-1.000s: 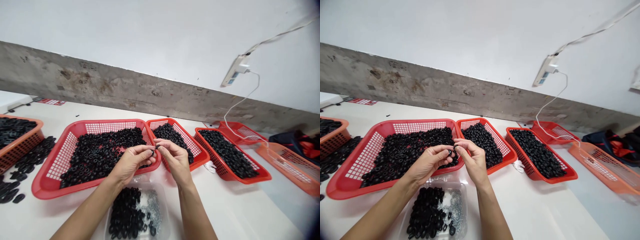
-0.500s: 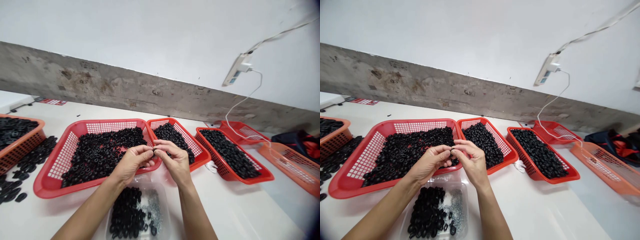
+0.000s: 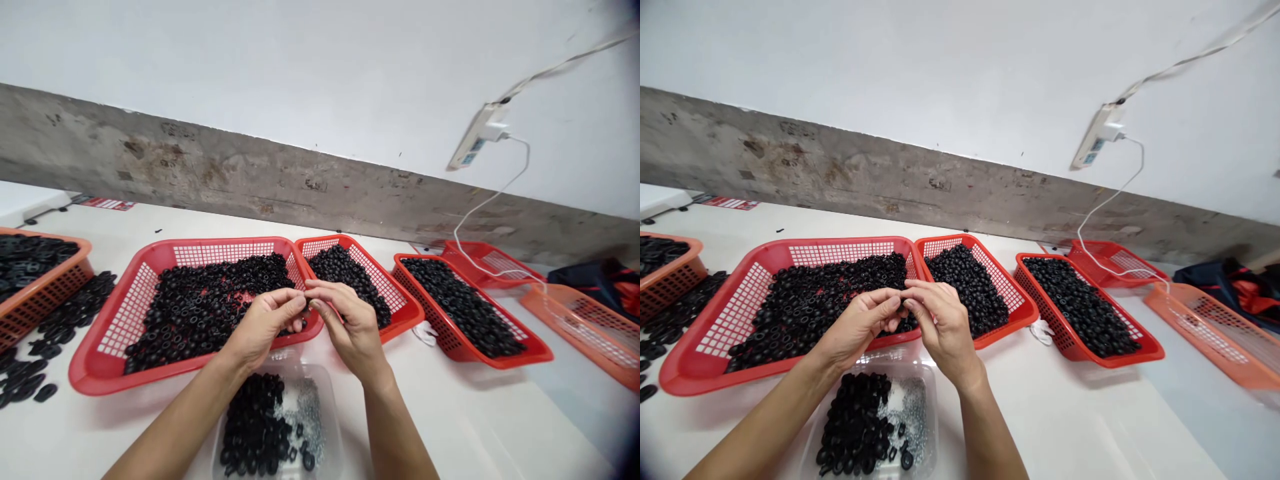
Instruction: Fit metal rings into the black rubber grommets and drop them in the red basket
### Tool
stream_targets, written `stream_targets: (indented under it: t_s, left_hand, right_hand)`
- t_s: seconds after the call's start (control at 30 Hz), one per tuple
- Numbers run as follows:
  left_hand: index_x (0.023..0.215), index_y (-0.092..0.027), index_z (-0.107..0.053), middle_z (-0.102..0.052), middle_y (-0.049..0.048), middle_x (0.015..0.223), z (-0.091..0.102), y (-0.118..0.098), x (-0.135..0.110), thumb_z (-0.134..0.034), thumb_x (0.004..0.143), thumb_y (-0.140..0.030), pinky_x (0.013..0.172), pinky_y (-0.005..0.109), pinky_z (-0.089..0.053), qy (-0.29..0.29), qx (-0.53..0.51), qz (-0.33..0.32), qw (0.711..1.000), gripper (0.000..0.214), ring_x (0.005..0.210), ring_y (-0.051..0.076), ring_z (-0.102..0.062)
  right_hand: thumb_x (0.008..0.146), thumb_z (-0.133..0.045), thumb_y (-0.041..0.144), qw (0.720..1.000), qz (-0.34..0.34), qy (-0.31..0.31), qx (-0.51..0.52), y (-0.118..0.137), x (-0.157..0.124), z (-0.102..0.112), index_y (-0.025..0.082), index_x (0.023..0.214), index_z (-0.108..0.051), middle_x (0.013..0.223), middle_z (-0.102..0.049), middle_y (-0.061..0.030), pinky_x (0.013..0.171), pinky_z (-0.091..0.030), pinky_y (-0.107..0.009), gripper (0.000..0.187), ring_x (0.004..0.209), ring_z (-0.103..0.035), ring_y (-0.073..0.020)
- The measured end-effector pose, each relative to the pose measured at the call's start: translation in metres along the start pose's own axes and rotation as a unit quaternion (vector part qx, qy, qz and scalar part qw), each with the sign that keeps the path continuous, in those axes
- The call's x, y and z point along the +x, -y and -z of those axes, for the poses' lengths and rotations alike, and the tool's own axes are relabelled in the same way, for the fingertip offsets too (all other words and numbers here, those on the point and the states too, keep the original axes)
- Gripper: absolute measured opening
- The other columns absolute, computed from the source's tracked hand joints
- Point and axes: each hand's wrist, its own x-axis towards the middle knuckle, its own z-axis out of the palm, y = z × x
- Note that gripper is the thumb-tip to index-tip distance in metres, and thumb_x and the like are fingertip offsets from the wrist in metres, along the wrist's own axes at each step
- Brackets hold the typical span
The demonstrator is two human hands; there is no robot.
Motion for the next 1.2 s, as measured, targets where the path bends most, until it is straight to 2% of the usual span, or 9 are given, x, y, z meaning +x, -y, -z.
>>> stream_targets:
  t_s: [0.17, 0.3, 0.4, 0.53, 0.63, 0.77, 0.93, 1.07, 1.2]
  left_hand:
    - [0.086, -0.013, -0.073, -0.061, 0.0003, 0.073, -0.002, 0.000, -0.001, -0.075, 0.079, -0.042, 0.059, 0.021, -0.039, -0.005, 0.040, -0.017, 0.999, 0.029, 0.059, 0.007, -0.047]
    - [0.086, -0.014, -0.073, -0.059, -0.0001, 0.070, -0.003, -0.001, -0.002, -0.073, 0.079, -0.043, 0.059, 0.021, -0.037, -0.010, 0.055, -0.025, 0.998, 0.030, 0.059, 0.009, -0.046]
    - [0.083, -0.014, -0.071, -0.057, -0.0014, 0.066, -0.003, -0.001, -0.001, -0.072, 0.081, -0.042, 0.059, 0.021, -0.037, -0.018, 0.053, -0.033, 0.998, 0.028, 0.060, 0.009, -0.045]
    - [0.084, -0.015, -0.071, -0.059, -0.0019, 0.072, -0.003, 0.000, 0.000, -0.072, 0.081, -0.038, 0.065, 0.021, -0.039, -0.037, 0.043, -0.042, 0.998, 0.023, 0.065, 0.009, -0.046]
    - [0.081, -0.014, -0.071, -0.061, -0.0006, 0.074, -0.004, 0.001, 0.001, -0.072, 0.080, -0.036, 0.071, 0.023, -0.042, -0.034, 0.036, -0.043, 0.998, 0.022, 0.071, 0.011, -0.050]
    - [0.079, -0.014, -0.071, -0.062, 0.0005, 0.075, -0.005, 0.003, 0.002, -0.070, 0.082, -0.034, 0.076, 0.024, -0.042, -0.032, 0.033, -0.045, 0.998, 0.021, 0.074, 0.013, -0.052]
    - [0.087, -0.015, -0.074, -0.066, 0.0015, 0.080, -0.002, 0.005, 0.002, -0.071, 0.082, -0.034, 0.078, 0.024, -0.042, -0.036, 0.047, -0.039, 0.997, 0.021, 0.080, 0.014, -0.054]
    - [0.093, -0.016, -0.075, -0.069, 0.0029, 0.086, 0.001, 0.003, 0.002, -0.072, 0.082, -0.037, 0.082, 0.025, -0.042, -0.020, 0.059, -0.029, 0.998, 0.025, 0.085, 0.016, -0.055]
    - [0.090, -0.013, -0.075, -0.068, 0.0033, 0.084, 0.003, 0.000, 0.001, -0.073, 0.080, -0.038, 0.081, 0.026, -0.043, -0.006, 0.092, -0.017, 0.996, 0.026, 0.082, 0.015, -0.053]
  right_hand:
    - [0.096, -0.057, 0.020, 0.997, -0.047, -0.002, 0.061, -0.001, -0.001, -0.001, 0.027, 0.105, -0.072, 0.110, -0.073, -0.0050, 0.096, -0.049, -0.040, 0.019, 0.106, -0.067, -0.0212]
    - [0.096, -0.056, 0.020, 0.997, -0.052, 0.002, 0.061, 0.000, -0.001, 0.000, 0.028, 0.105, -0.073, 0.110, -0.073, -0.0044, 0.097, -0.050, -0.040, 0.021, 0.107, -0.067, -0.0212]
    - [0.094, -0.061, 0.023, 0.999, -0.036, 0.010, 0.031, 0.000, -0.001, -0.001, 0.030, 0.114, -0.070, 0.115, -0.072, -0.0043, 0.098, -0.049, -0.041, 0.022, 0.111, -0.065, -0.0222]
    - [0.089, -0.070, 0.033, 0.997, 0.015, 0.025, -0.065, -0.003, -0.002, -0.006, 0.029, 0.127, -0.061, 0.125, -0.068, -0.0078, 0.098, -0.044, -0.044, 0.039, 0.115, -0.063, -0.0254]
    - [0.093, -0.065, 0.030, 0.989, 0.052, 0.021, -0.136, -0.005, -0.003, -0.014, 0.025, 0.129, -0.057, 0.125, -0.068, -0.0105, 0.097, -0.040, -0.045, 0.038, 0.113, -0.063, -0.0254]
    - [0.096, -0.057, 0.028, 0.980, 0.057, 0.012, -0.192, -0.006, -0.004, -0.022, 0.023, 0.129, -0.056, 0.122, -0.069, -0.0118, 0.098, -0.035, -0.046, 0.034, 0.108, -0.065, -0.0254]
    - [0.094, -0.058, 0.026, 0.975, 0.068, 0.006, -0.211, -0.005, -0.005, -0.025, 0.019, 0.124, -0.057, 0.116, -0.071, -0.0118, 0.099, -0.034, -0.045, 0.030, 0.104, -0.066, -0.0252]
    - [0.094, -0.058, 0.025, 0.975, 0.074, -0.013, -0.209, -0.005, -0.005, -0.024, 0.020, 0.120, -0.058, 0.112, -0.073, -0.0104, 0.100, -0.034, -0.045, 0.027, 0.099, -0.068, -0.0234]
    - [0.092, -0.061, 0.024, 0.975, 0.084, -0.041, -0.203, -0.009, -0.004, -0.020, 0.019, 0.117, -0.059, 0.109, -0.074, -0.0091, 0.100, -0.035, -0.044, 0.025, 0.097, -0.069, -0.0219]
